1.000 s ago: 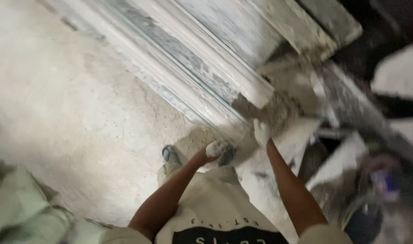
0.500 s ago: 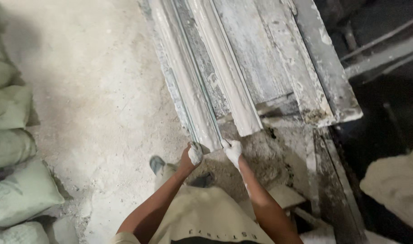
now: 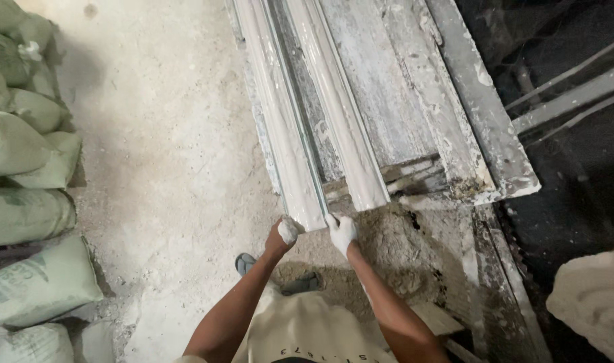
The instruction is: The person applies white plaster paste by hand onto long decorative molding strips laid on a work table, spreading it along the grooved surfaces. They then rinse their hands in a bucket of water, wipe the moldings with a plastic-wrapped fibrous pad, and dip a sponge in a bowl of liquid while continuing to work the strips.
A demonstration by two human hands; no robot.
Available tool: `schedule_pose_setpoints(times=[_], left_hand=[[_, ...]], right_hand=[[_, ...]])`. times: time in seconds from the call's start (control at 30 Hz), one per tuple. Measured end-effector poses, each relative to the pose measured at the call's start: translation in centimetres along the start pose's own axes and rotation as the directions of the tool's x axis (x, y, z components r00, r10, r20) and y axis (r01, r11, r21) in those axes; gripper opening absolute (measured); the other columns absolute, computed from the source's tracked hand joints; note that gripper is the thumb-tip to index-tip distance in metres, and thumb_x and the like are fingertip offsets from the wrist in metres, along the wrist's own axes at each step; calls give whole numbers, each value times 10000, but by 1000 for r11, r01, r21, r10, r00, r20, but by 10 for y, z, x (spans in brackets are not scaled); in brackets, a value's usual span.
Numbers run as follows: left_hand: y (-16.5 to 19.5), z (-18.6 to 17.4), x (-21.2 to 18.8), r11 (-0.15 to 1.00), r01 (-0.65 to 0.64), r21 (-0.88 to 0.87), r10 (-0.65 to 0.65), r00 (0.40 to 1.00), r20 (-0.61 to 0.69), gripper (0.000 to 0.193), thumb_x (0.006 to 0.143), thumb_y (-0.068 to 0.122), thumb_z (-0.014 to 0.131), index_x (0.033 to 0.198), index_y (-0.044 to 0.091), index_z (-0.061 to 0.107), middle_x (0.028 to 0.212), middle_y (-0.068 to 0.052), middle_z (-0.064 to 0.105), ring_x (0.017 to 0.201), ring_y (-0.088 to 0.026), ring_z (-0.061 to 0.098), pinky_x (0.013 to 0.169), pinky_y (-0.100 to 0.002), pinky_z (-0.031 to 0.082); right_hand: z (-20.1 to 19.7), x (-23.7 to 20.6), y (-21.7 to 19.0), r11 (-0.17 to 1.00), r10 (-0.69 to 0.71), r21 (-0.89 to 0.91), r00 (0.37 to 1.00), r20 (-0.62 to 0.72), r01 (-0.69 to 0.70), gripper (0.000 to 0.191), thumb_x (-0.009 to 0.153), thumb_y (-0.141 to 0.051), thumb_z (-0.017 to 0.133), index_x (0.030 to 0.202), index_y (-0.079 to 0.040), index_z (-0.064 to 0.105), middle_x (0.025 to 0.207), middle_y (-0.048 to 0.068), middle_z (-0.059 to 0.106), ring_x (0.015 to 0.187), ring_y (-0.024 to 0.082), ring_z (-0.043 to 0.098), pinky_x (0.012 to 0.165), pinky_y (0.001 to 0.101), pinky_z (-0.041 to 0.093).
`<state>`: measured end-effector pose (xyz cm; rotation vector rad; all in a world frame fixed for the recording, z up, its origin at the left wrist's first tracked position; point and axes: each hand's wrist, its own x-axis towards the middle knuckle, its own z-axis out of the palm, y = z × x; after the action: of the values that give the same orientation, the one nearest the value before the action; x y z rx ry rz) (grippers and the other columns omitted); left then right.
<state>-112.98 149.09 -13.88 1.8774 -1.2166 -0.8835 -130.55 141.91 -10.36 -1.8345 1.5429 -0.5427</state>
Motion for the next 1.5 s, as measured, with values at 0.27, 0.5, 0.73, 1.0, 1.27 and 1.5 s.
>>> schedule_pose_setpoints(times=[0.27,0.5,0.73,1.0,1.27,1.5], left_hand=[[32,-5,-4,949,-130,288,150,988,-47,377,925,229,595,1220,-4,562,1061,-223,648,938,-402,651,769,-484,553],[101,76,29,575,-589,-568,699,714,-33,220,896,91,632,1096,32,558,1079,-144,605,939,-298,617,812,-417,539],[141,111,60,810,51,-585,99,970,220,420,761,76,727,1145,65,557,1000,-86,674,899,-307,678,757,-436,574],[119,116,48,971,-117,-209,129,990,47,503,714,163,793,1141,16,572,921,-147,720,845,-328,732,746,-422,603],[109,125,59,977,-130,-166,133,991,8,420,786,195,786,1108,19,581,902,-176,734,779,-325,732,670,-411,598],[104,128,60,857,140,-496,-65,984,165,399,807,153,742,1159,49,585,971,-121,714,748,-238,730,558,-398,629]], right_hand=[[-43,-3,34,868,289,348,931,224,-354,364,1108,-310,599,983,-8,760,900,176,744,730,234,684,693,388,526],[-134,53,61,985,-81,131,975,-206,110,429,1071,-381,512,1070,-12,729,1021,219,748,948,330,724,848,465,542],[-125,79,45,976,-22,-219,998,-66,6,437,1006,-459,549,1014,-76,759,977,242,705,939,458,672,800,519,527],[-105,71,56,984,60,-164,995,-80,-73,469,980,-474,623,910,-28,750,887,287,680,858,462,683,756,527,520],[-110,79,65,983,151,-95,986,-71,-158,398,916,-446,653,963,-70,775,904,229,724,851,407,712,743,492,537],[-107,79,69,975,206,-79,978,-41,-209,413,929,-453,663,978,-56,765,894,246,709,830,405,717,721,489,520]])
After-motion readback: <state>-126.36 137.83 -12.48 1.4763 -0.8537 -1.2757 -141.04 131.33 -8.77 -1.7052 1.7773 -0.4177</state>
